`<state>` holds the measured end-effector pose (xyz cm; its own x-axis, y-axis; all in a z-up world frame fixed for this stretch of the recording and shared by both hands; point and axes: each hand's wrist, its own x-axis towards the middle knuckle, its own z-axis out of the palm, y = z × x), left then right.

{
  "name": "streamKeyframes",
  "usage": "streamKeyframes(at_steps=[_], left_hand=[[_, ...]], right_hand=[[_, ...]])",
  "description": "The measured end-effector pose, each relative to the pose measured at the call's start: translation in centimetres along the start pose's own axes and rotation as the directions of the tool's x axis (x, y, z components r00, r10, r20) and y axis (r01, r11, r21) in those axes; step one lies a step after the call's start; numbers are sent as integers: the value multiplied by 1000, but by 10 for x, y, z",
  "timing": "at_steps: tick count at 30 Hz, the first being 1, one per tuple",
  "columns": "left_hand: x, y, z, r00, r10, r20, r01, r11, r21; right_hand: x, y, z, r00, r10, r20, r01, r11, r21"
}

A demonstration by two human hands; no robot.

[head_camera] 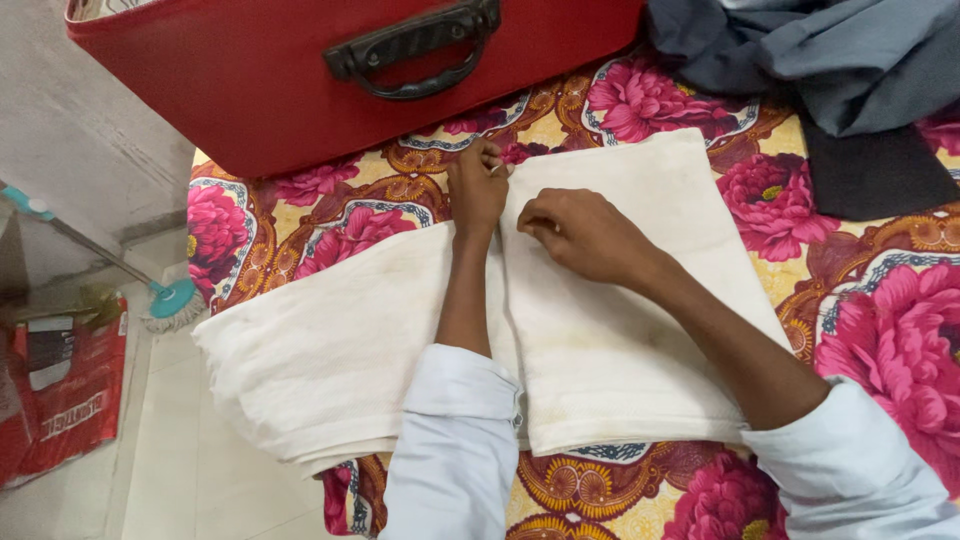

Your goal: The person folds a white cloth by hand on a floral patterned table, smoothing the surface and repeatedly doubling the fabric over until it forms a square stack.

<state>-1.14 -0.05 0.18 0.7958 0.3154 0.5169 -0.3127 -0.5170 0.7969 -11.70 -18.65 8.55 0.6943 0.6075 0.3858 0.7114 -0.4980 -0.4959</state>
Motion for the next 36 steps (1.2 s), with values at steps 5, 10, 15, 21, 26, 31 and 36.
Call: streamKeyframes(at_steps=[5,10,15,21,26,31,36], left_hand=[[-6,10,-3,982,186,-45,-178,975,133],[-6,40,-2,971,223,87,-234,961,147],[-10,33,15,907,191,375,-157,980,-120],[-15,22,18,902,268,337,-245,963,-112],[-24,31,11,878,332,344,-350,937,-10],[-30,37,5,848,403,345,-483,855,189],[-31,40,3,852,388,352,-477,853,213]], right_hand=[[3,62,17,968,235,91,-248,822,513],[6,82,19,928,361,90,-261,460,848],[5,98,2,881,471,-48,-133,343,930],[6,114,16,911,398,-110,-155,576,803],[-10,92,-1,953,53,-297,-87,991,-102],[-13,84,5,989,125,-84,-149,899,-411],[-15,92,-9,966,155,-207,-246,799,-549]])
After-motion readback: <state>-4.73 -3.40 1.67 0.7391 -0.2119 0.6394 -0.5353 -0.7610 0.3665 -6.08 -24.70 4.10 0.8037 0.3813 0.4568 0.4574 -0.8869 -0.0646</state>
